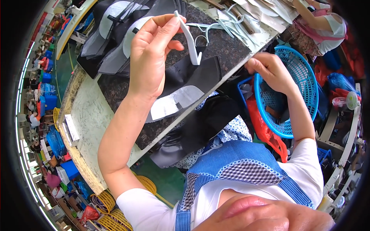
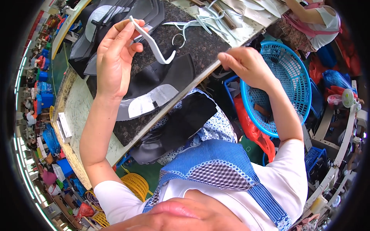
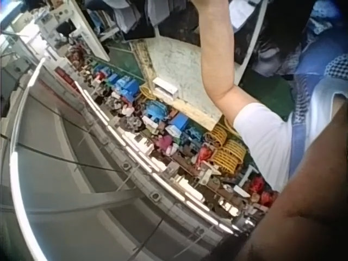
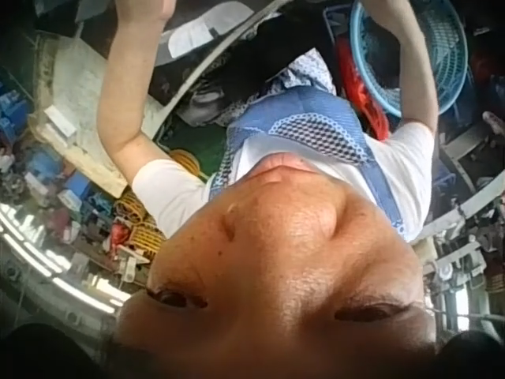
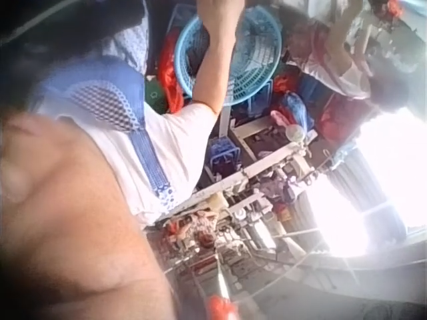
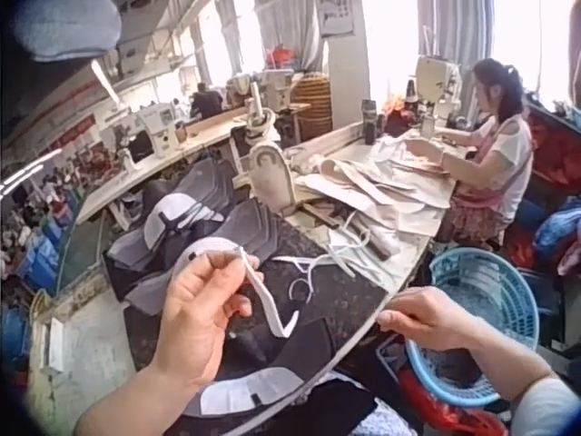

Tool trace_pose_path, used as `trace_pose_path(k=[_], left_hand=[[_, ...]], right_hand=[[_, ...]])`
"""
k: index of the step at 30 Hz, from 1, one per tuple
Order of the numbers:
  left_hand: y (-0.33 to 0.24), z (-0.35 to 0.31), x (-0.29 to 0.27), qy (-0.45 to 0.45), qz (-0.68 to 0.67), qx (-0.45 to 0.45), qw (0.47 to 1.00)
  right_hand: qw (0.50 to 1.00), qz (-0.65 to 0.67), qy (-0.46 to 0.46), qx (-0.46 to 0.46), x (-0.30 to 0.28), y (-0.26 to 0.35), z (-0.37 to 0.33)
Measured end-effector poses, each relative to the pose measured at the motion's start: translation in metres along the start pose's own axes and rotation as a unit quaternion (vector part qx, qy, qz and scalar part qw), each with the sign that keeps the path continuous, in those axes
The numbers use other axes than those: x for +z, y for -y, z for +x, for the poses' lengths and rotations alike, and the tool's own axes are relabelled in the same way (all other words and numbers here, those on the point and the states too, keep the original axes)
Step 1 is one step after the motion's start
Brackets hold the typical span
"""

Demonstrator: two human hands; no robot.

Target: The recorder is applying white reinforcement or adhesive strips to black shoe upper components at a manufacturing workbench.

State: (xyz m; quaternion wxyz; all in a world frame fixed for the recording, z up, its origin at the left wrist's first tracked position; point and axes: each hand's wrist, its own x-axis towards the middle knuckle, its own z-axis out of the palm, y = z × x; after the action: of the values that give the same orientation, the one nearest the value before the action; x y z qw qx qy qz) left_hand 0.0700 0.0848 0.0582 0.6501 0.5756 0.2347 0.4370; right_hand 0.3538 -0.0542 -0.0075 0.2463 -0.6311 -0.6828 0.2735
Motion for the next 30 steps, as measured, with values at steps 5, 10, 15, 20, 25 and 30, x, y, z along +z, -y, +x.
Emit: trace_pose_path(k=[5, 10, 15, 20, 25, 30], left_hand=[[0.004, -0.006, 0.000, 0.052, 0.063, 0.060, 0.995], [-0.033, -0.056, -0.010, 0.081, 0.262, 0.168, 0.947], [-0.025, -0.150, -0.083, 0.197, 0.782, 0.222, 0.547], [0.036, -0.211, -0.083, 0.100, 0.758, 0.155, 0.626], [0.057, -0.242, -0.050, 0.054, 0.700, 0.050, 0.711], [0.068, -0.264, -0.046, -0.006, 0.659, 0.015, 0.752]], right_hand=[[0.909, 0.331, -0.164, -0.191, 0.031, 0.087, 0.040], [0.859, 0.477, 0.014, -0.186, 0.013, 0.071, 0.052], [0.900, 0.407, 0.155, -0.013, -0.008, 0.060, 0.030], [0.937, 0.300, 0.178, -0.015, -0.008, 0.119, 0.046], [0.919, 0.302, 0.247, -0.060, 0.027, 0.166, 0.053], [0.929, 0.070, 0.272, -0.241, 0.129, 0.150, 0.100]])
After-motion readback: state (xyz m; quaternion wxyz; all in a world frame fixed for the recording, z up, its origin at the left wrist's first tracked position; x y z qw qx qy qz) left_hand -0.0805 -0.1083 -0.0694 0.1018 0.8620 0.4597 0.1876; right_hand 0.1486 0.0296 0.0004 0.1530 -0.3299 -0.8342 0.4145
